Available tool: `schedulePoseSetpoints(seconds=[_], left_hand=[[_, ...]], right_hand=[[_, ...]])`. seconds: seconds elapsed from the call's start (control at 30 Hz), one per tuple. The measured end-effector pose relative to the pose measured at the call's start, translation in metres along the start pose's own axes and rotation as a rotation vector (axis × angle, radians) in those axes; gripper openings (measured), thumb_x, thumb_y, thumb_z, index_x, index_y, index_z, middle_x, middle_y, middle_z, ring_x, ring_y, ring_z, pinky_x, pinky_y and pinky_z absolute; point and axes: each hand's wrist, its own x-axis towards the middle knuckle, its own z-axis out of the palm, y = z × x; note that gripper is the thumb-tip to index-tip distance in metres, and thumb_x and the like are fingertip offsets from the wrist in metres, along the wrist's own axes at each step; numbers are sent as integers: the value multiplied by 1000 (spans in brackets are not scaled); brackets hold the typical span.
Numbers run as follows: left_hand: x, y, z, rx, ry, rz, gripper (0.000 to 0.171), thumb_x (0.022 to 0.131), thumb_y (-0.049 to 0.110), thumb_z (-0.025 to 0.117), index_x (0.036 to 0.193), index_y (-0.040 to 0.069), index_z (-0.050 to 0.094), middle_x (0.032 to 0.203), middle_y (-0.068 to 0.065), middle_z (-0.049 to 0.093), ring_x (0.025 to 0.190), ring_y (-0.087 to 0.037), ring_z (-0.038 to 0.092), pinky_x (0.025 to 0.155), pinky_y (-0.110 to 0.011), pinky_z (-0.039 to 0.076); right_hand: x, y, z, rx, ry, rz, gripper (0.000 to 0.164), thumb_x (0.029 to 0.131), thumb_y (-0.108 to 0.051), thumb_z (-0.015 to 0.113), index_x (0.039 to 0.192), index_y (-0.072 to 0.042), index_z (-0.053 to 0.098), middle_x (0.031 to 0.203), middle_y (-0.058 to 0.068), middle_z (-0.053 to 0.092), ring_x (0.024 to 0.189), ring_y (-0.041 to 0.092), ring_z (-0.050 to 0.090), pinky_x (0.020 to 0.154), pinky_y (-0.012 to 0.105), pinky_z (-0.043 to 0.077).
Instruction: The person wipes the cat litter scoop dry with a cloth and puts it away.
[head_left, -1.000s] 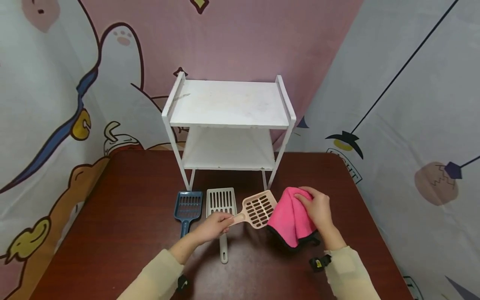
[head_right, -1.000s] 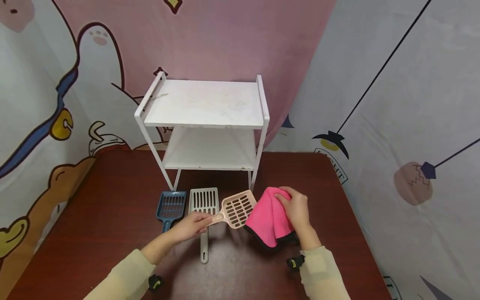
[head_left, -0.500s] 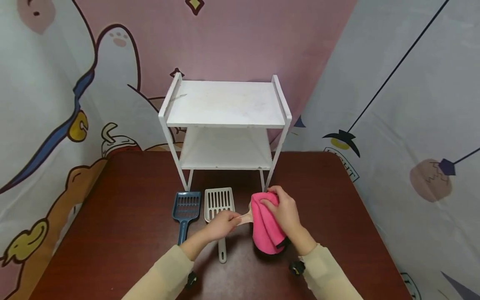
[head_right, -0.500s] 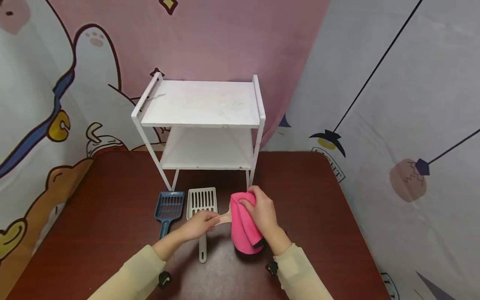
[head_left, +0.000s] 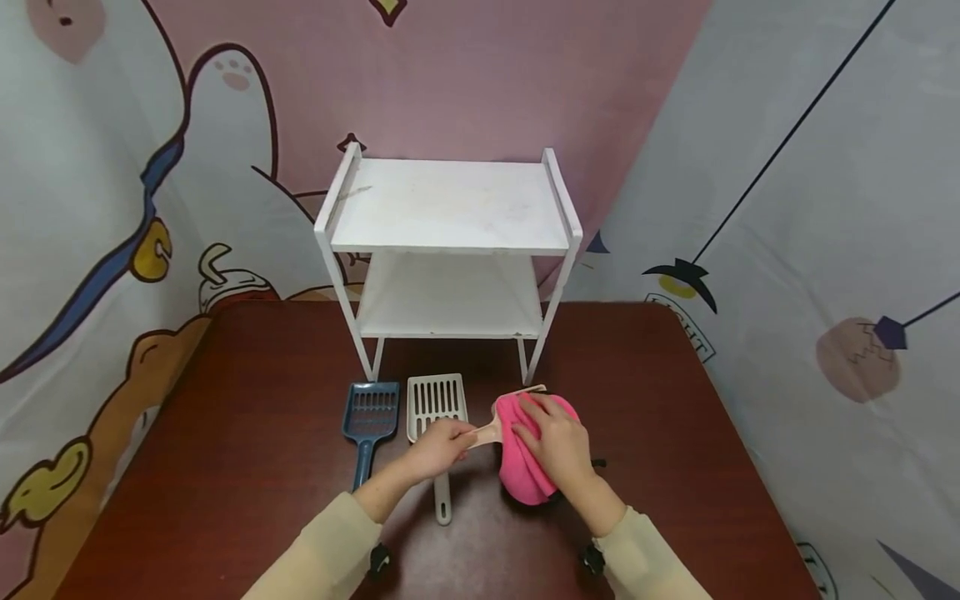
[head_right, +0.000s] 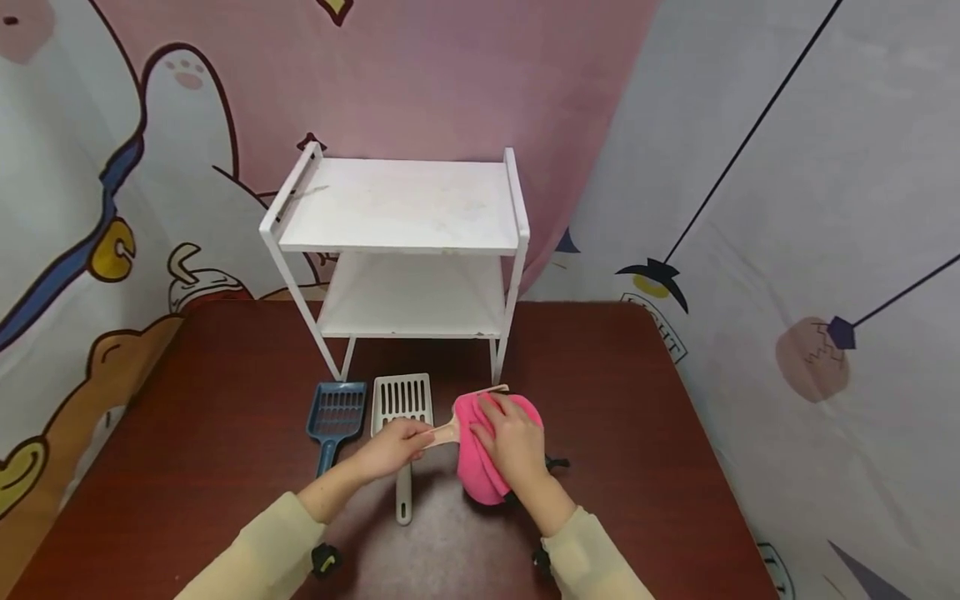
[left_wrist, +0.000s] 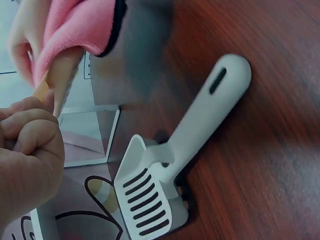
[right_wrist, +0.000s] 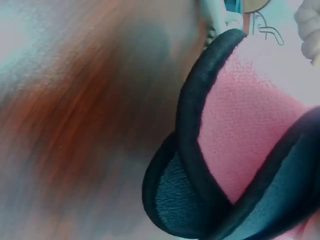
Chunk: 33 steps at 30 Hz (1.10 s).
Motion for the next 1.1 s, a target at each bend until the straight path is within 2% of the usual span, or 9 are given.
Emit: schedulePoseSetpoints(seconds=[0.17, 0.3, 0.43, 0.57, 0.73, 0.8, 0.93, 1.03, 1.1], left_hand=[[-1, -2, 4, 23, 3, 1, 24, 97, 10, 47, 90, -2, 66, 54, 5, 39, 46, -4, 33, 45, -17, 26], [-2, -2, 1, 33, -2, 12, 24, 97, 9, 46, 87, -1, 66, 54, 6, 39, 46, -4, 32, 44, -17, 26], [-2, -2, -3, 11, -1, 14, 24, 96, 10, 47, 84, -2, 65, 54, 6, 39, 45, -3, 31, 44, -16, 25], [-2, -4, -8, 12, -3, 10, 25, 96, 10, 47, 82, -3, 64, 54, 6, 39, 46, -3, 32, 44, -16, 26], [-6, -10, -17, 12, -31, -7, 25, 97, 9, 46, 85, -5, 63, 54, 5, 38, 47, -5, 32, 45, -17, 26], [-6, -11, -20, 14, -38, -20, 26, 98, 10, 45, 85, -5, 62, 55, 4, 38, 47, -6, 31, 46, -18, 26], [-6, -13, -22, 48, -36, -28, 26, 98, 10, 45, 87, -4, 63, 55, 5, 38, 48, -6, 31, 47, -18, 26], [-6, -12, -21, 73, -43, -7, 24, 97, 10, 46, 87, -4, 63, 55, 6, 38, 47, -4, 31, 46, -17, 26], [-6, -10, -21, 97, -57, 13, 25, 97, 9, 46, 80, -3, 60, 55, 6, 37, 47, -4, 31, 46, -16, 25]], right_hand=[[0, 3, 3, -36, -29, -101, 27, 73, -18, 80, 98, -14, 74, 101, 4, 65, 90, 20, 64, 65, 31, 54], [2, 10, 4, -73, 19, -184, 20, 72, -12, 79, 92, -14, 75, 95, 4, 65, 83, 19, 62, 54, 28, 51], [3, 21, 3, -102, 57, -213, 17, 73, -10, 77, 89, -14, 75, 94, 4, 65, 81, 20, 61, 52, 28, 50], [5, 37, -3, -71, 49, -131, 19, 74, -11, 77, 92, -11, 75, 95, 6, 64, 83, 22, 63, 56, 32, 52], [10, 54, -13, 55, 9, 133, 22, 73, -12, 79, 94, -6, 75, 95, 7, 64, 85, 24, 66, 65, 40, 53], [13, 54, -17, 136, -8, 205, 24, 73, -12, 79, 95, -4, 74, 97, 8, 65, 87, 25, 66, 70, 42, 53], [22, 45, -19, 239, -62, 216, 28, 75, -16, 78, 100, -5, 73, 101, 8, 66, 92, 25, 65, 75, 43, 52], [27, 36, -16, 219, -96, 171, 29, 76, -20, 77, 102, -9, 73, 105, 5, 66, 93, 22, 66, 71, 41, 53], [29, 32, -13, 177, -117, 142, 29, 76, -23, 77, 102, -12, 73, 106, 2, 66, 92, 20, 66, 68, 39, 53]])
